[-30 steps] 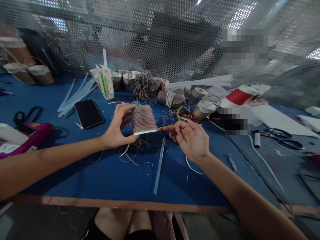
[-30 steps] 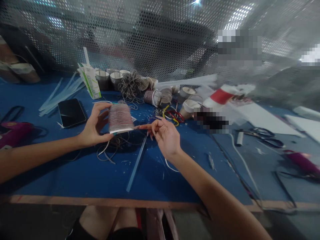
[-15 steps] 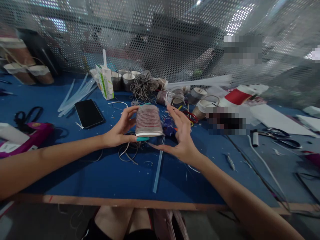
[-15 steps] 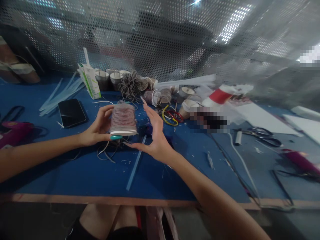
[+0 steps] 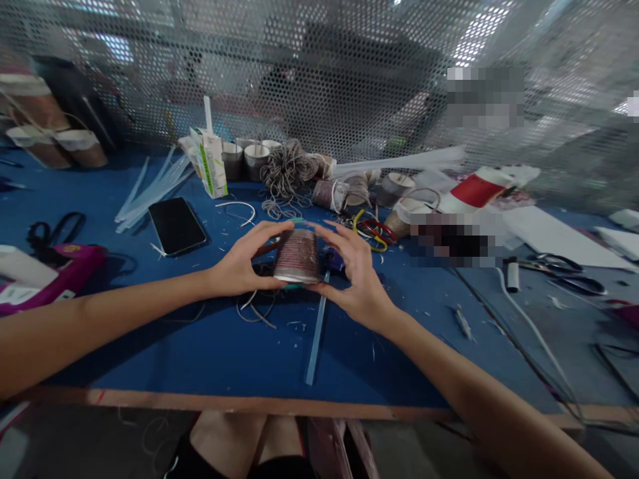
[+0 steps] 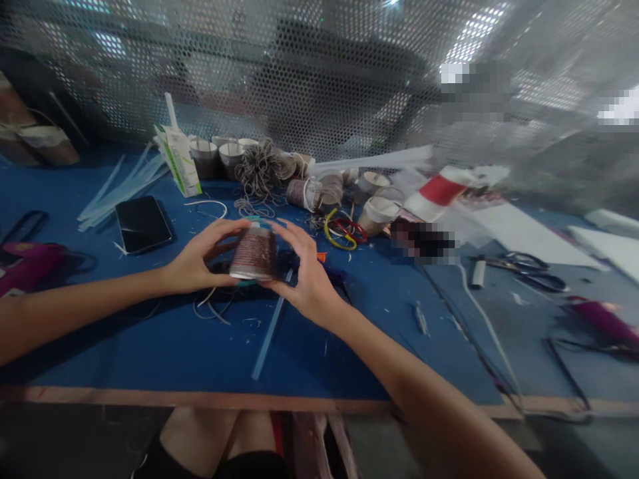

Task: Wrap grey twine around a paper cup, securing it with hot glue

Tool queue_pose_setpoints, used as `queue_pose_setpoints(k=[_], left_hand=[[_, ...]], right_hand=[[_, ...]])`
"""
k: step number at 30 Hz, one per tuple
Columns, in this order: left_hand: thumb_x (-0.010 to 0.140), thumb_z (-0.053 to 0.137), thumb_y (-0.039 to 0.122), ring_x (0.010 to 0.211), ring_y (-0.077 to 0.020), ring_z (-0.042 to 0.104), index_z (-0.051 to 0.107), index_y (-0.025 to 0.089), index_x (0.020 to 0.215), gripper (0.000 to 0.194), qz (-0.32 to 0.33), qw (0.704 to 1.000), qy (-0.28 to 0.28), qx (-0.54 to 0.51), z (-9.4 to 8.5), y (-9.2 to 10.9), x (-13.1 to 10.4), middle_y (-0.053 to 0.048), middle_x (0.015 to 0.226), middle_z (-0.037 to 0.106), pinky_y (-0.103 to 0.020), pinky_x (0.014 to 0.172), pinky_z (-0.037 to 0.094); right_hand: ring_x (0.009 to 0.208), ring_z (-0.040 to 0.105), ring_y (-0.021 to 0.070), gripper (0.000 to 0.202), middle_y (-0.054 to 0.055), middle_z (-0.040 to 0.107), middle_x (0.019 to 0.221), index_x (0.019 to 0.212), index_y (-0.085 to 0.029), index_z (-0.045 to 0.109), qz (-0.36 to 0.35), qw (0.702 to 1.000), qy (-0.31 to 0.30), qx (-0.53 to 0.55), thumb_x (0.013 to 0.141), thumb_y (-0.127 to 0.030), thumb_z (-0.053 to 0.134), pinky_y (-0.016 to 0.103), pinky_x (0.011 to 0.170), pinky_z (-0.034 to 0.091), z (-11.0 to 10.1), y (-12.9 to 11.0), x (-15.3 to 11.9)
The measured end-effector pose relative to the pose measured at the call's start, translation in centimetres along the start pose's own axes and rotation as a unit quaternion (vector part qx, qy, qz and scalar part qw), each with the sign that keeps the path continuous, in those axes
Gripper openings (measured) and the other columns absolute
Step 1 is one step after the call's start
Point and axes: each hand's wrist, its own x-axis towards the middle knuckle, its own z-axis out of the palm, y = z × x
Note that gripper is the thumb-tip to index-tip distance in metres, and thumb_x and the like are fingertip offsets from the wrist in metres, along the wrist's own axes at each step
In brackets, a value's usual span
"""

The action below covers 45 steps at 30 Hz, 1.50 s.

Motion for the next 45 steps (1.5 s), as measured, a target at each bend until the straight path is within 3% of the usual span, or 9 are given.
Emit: queue_pose_setpoints(k=[3,7,9,15,28,33,37,39,45], left_hand=[[0.069,0.086,0.039,0.124,-0.0278,0.059,0.043,0.033,0.147,0.089,0.005,0.999,0.044,0.014,0.0,-0.1,0.0,-0.011,0.132,0.055,-0.046,0.099,0.06],[0.072,0.084,0.033,0.122,-0.0258,0.058,0.045,0.033,0.145,0.083,0.012,0.996,0.075,0.04,0.0,0.0,0.0,-0.01,0.13,0.053,-0.043,0.096,0.061],[0.072,0.084,0.034,0.122,-0.0259,0.058,0.046,0.033,0.144,0.081,0.013,0.996,0.082,0.044,0.0,0.0,0.0,-0.011,0.131,0.052,-0.042,0.095,0.062],[0.072,0.083,0.037,0.124,-0.028,0.057,0.047,0.031,0.143,0.08,0.01,0.994,0.097,0.052,0.1,-0.1,0.0,-0.012,0.133,0.051,-0.042,0.092,0.063],[0.074,0.08,0.025,0.121,-0.0246,0.055,0.048,0.032,0.141,0.075,0.032,0.991,0.117,0.059,0.2,0.2,-0.2,-0.009,0.128,0.048,-0.034,0.086,0.065],[0.073,0.082,0.027,0.125,-0.0259,0.053,0.048,0.034,0.141,0.077,0.041,0.991,0.114,0.055,0.1,0.0,-0.2,-0.009,0.131,0.047,-0.036,0.09,0.064],[0.072,0.082,0.027,0.126,-0.0269,0.051,0.045,0.035,0.143,0.08,0.04,0.992,0.11,0.051,0.1,-0.2,-0.2,-0.009,0.132,0.046,-0.039,0.092,0.064],[0.072,0.083,0.028,0.127,-0.028,0.05,0.044,0.036,0.144,0.082,0.038,0.993,0.108,0.041,0.2,-0.3,-0.2,-0.01,0.134,0.044,-0.041,0.093,0.063],[0.076,0.081,0.032,0.133,-0.0311,0.047,0.041,0.036,0.146,0.081,0.034,0.995,0.093,0.021,0.2,-0.5,-0.1,-0.011,0.139,0.04,-0.045,0.099,0.06]], right_hand=[[0.143,0.043,0.0312,0.078,0.012,0.033,0.16,0.138,-0.033,0.033,-0.023,0.996,0.034,0.084,0.076,-0.046,0.079,0.06,0.117,0.037,-0.5,-0.1,0.0],[0.128,0.052,0.031,0.02,0.008,0.068,0.129,0.102,-0.029,0.051,-0.09,0.992,0.037,0.086,0.086,-0.036,0.062,0.059,0.106,0.043,-1.6,-1.2,-0.4],[0.113,0.055,0.032,0.009,0.007,0.076,0.107,0.09,-0.029,0.055,-0.114,0.992,0.024,0.056,0.086,-0.036,0.058,0.057,0.096,0.047,-1.9,-1.8,-0.5],[0.094,0.055,0.0307,0.011,0.005,0.065,0.065,0.089,-0.03,0.066,-0.118,0.993,-0.006,0.019,0.084,-0.034,0.056,0.048,0.081,0.049,-1.7,-2.4,-0.2],[0.087,0.057,0.0225,0.017,0.003,0.073,0.076,0.079,-0.024,0.065,-0.12,0.99,0.067,0.033,0.091,-0.024,0.053,0.038,0.073,0.048,-1.5,-1.4,-0.5],[0.076,0.058,0.0222,0.03,0.005,0.072,0.074,0.067,-0.024,0.061,-0.069,0.977,0.18,0.085,0.093,-0.033,0.049,0.038,0.064,0.045,-1.0,-0.9,-0.3],[0.064,0.057,0.0197,0.023,0.003,0.066,0.067,0.066,-0.024,0.055,-0.059,0.946,0.268,0.173,0.087,-0.032,0.053,0.036,0.06,0.042,-0.8,-1.4,0.4],[0.066,0.06,0.0206,0.018,0.002,0.067,0.067,0.069,-0.025,0.053,-0.048,0.941,0.254,0.216,0.085,-0.031,0.055,0.037,0.063,0.045,-0.8,-1.8,0.6],[0.084,0.06,0.0233,0.018,0.007,0.072,0.083,0.07,-0.024,0.056,-0.007,0.973,0.097,0.208,0.088,-0.03,0.055,0.04,0.079,0.047,-1.0,-1.8,-0.1]])
